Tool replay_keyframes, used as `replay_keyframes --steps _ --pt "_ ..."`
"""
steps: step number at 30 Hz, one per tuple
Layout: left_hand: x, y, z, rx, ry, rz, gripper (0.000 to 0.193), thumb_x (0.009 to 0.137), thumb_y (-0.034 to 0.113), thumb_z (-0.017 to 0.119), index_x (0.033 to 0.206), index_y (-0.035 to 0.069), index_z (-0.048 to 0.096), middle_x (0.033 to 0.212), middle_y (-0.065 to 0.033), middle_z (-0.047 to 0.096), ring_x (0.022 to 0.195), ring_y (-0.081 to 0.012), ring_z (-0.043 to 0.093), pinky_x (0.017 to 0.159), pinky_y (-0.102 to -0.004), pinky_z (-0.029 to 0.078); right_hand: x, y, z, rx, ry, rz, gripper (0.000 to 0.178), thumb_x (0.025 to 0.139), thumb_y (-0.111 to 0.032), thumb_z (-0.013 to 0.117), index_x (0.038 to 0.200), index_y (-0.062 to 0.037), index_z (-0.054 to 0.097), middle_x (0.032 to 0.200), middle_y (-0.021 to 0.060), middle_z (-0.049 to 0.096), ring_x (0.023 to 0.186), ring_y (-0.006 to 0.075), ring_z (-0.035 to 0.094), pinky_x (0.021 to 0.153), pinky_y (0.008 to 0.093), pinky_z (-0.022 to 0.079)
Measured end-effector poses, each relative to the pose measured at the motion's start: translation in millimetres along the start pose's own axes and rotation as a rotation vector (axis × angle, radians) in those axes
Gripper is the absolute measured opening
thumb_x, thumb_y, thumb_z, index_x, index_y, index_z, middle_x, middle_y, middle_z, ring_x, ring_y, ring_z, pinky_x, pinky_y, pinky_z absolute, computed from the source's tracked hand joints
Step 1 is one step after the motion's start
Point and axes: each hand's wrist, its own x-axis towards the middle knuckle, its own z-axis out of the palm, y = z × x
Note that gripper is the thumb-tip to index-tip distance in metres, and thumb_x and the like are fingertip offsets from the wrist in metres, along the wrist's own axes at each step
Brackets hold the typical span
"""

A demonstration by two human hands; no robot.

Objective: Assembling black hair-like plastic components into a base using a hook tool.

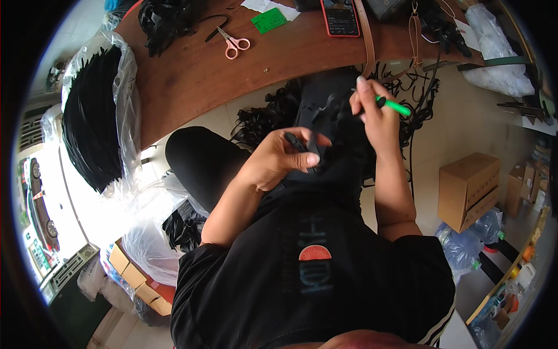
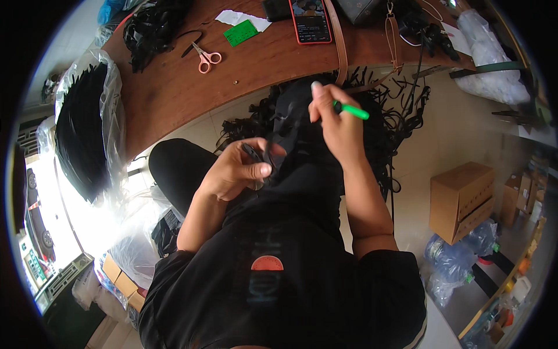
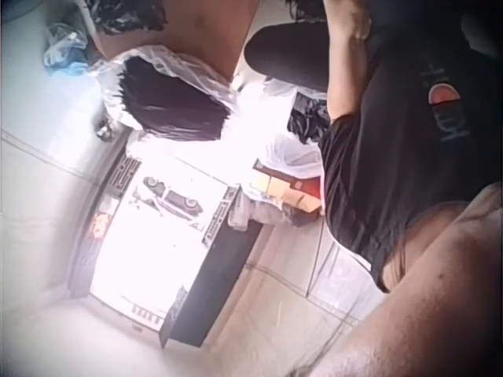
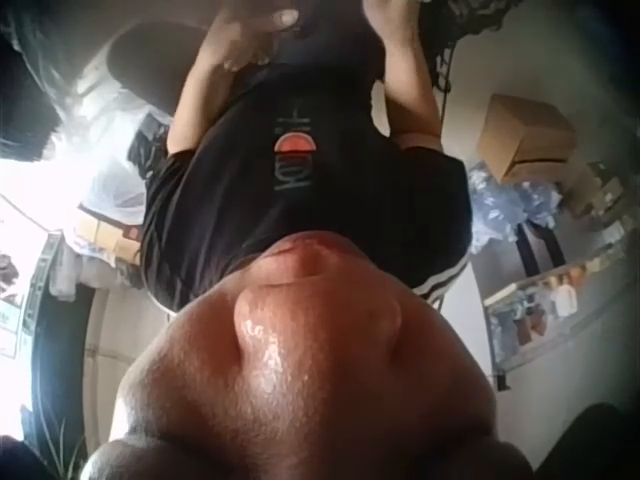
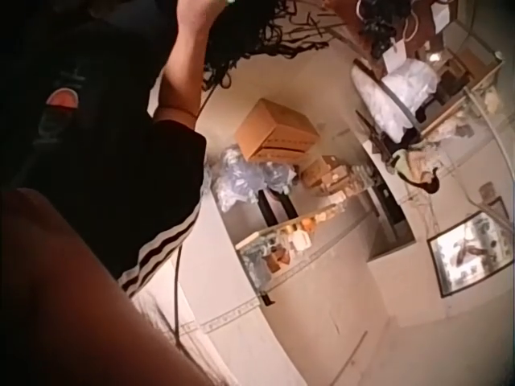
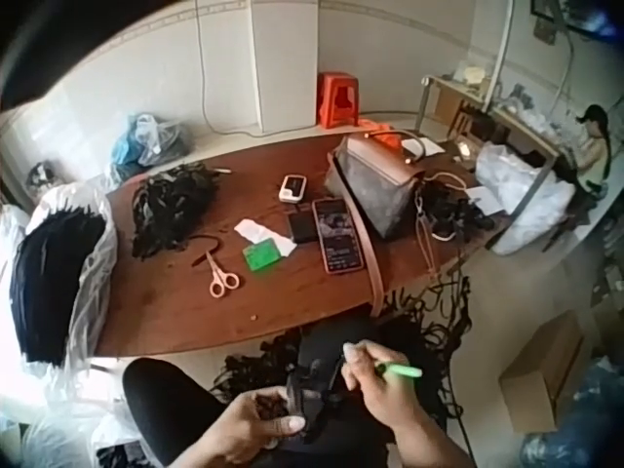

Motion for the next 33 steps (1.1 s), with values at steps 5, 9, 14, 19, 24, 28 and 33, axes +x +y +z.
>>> replay_keyframes --steps 5,9,14,19,24,28,33 --pt "8.3 -11.7 6.5 0.06 -0.077 0.204 0.077 0.079 -0.008 0.073 0.147 0.006 0.039 0.113 -0.0018 0.06 0.088 -0.0024 0.055 0.077 -0.0161 0.045 10.5 -4.2 -12.8 0.476 -0.294 0.338 0.041 0.1 -0.046 0.049 0.079 -0.0103 0.048 0.058 -0.0037 0.043 0.051 0.0028 0.032 0.046 0.0189 0.021" --pt "16.3 -19.0 0.8 0.217 0.076 0.371 0.091 0.077 -0.013 0.07 0.153 0.013 0.027 0.152 0.0003 0.035 0.081 -0.0034 0.036 0.072 -0.0154 0.044 -3.8 -2.0 15.7 0.071 -0.232 -0.125 0.034 0.099 -0.034 0.057 0.083 -0.005 0.053 0.063 -0.0044 0.045 0.056 0.0036 0.038 0.051 0.0203 0.029" --pt "14.0 -16.4 8.5 0.128 0.159 0.366 0.098 0.082 -0.01 0.068 0.156 0.018 0.01 0.096 0.0001 0.058 0.076 -0.0033 0.047 0.073 -0.0186 0.048 -14.5 -3.7 33.3 -0.193 -0.064 -0.454 0.022 0.092 -0.018 0.067 0.082 0.0 0.058 0.07 0.0071 0.058 0.058 0.0126 0.052 0.054 0.0241 0.04" --pt "21.3 -23.8 -18.3 -0.148 0.243 0.374 0.096 0.086 -0.008 0.064 0.155 0.02 0.004 0.095 -0.0042 0.063 0.09 -0.0167 0.067 0.084 -0.0327 0.058 -18.9 9.8 3.9 0.089 0.67 -0.767 0.039 0.103 -0.037 0.044 0.083 -0.0042 0.045 0.063 0.0081 0.052 0.051 0.0127 0.048 0.046 0.023 0.036" --pt "22.7 -25.5 -23.0 -0.432 0.152 0.245 0.086 0.089 -0.002 0.063 0.155 0.018 0.012 0.097 -0.0064 0.065 0.088 -0.0177 0.066 0.085 -0.0378 0.055 -20.2 -15.7 -0.5 0.476 0.446 -0.388 0.038 0.104 -0.038 0.041 0.085 -0.0057 0.046 0.066 0.0055 0.049 0.06 0.0146 0.052 0.054 0.0257 0.041" --pt "14.6 -4.9 -16.4 -0.488 0.128 0.276 0.084 0.087 0.0 0.066 0.154 0.017 0.017 0.094 -0.0066 0.066 0.089 -0.0174 0.066 0.084 -0.0358 0.054 -25.0 -11.0 6.1 0.462 -0.046 -0.155 0.037 0.103 -0.036 0.045 0.083 -0.0052 0.047 0.068 0.0055 0.05 0.056 0.0141 0.052 0.052 0.0248 0.039" --pt "-2.0 7.4 -11.4 0.205 0.288 0.449 0.095 0.082 -0.01 0.065 0.156 0.014 0.01 0.095 -0.0076 0.065 0.085 -0.0118 0.062 0.073 -0.0217 0.05 -24.1 2.1 36.5 0.36 -0.122 -0.084 0.037 0.103 -0.036 0.046 0.082 -0.0061 0.049 0.064 0.0055 0.056 0.058 0.0101 0.054 0.05 0.0198 0.035"
